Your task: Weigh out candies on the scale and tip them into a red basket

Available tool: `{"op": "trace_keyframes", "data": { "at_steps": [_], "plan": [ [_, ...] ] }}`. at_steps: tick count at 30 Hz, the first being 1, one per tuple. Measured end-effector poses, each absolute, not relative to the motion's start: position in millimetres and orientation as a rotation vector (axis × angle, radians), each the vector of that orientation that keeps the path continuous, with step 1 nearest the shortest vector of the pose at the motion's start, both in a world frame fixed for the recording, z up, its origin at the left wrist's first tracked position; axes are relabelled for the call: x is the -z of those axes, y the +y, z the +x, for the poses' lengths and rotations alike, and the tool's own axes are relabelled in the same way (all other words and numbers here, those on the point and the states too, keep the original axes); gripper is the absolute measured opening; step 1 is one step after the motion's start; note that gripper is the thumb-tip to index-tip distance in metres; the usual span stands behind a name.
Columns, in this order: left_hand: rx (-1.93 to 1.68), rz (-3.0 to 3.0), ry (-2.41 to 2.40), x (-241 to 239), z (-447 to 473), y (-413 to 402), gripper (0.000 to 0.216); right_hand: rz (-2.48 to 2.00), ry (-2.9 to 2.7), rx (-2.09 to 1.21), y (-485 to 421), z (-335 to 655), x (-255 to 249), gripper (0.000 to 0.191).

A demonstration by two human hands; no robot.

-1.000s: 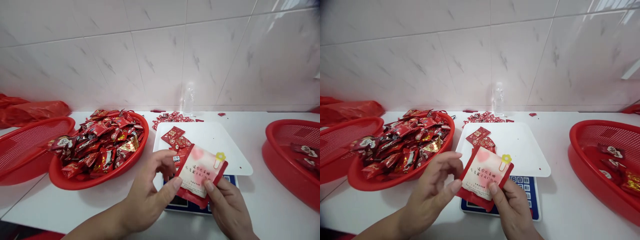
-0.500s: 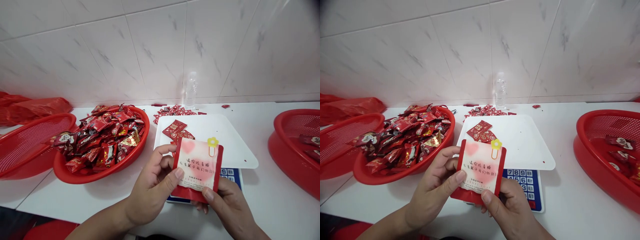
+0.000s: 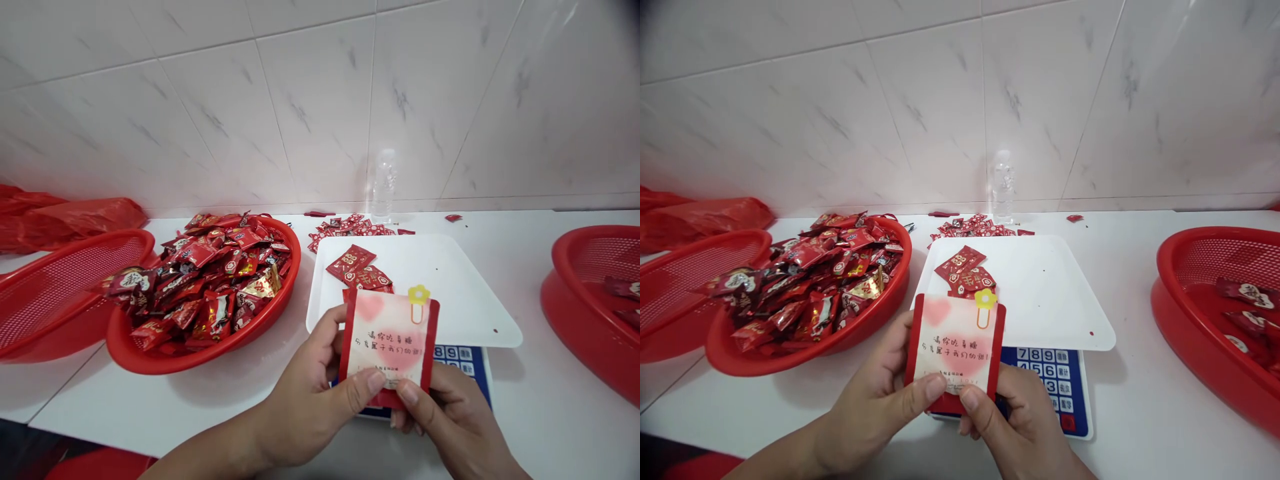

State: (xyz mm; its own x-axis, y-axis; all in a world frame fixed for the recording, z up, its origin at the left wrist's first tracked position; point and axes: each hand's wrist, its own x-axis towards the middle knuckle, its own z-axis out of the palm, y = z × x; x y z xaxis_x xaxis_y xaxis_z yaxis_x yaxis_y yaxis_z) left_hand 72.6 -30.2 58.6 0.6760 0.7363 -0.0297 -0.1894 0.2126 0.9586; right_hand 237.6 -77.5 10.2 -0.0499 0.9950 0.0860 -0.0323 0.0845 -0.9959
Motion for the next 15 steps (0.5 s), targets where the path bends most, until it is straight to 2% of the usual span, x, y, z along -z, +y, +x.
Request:
{"op": "trace_keyframes", "data": {
  "at_steps": [3, 9, 15],
  "plan": [
    [-0.745, 1.269, 0.673, -53.0, 69.2, -25.5, 0.042, -1.163, -1.311, -1.195, -73.0, 235.4, -5.1, 0.036],
    [-1.124, 1.545, 1.124, -47.7, 52.2, 7.0, 0.056, -1.205, -1.288, -1.084, -69.2, 232.4, 5.6, 0.03],
    [-1.005, 1.87, 1.433, -45.9, 42.8, 24.4, 0.067, -1.212, -1.316, -1.031, -69.9, 230.7, 11.5, 0.031]
  ]
}}
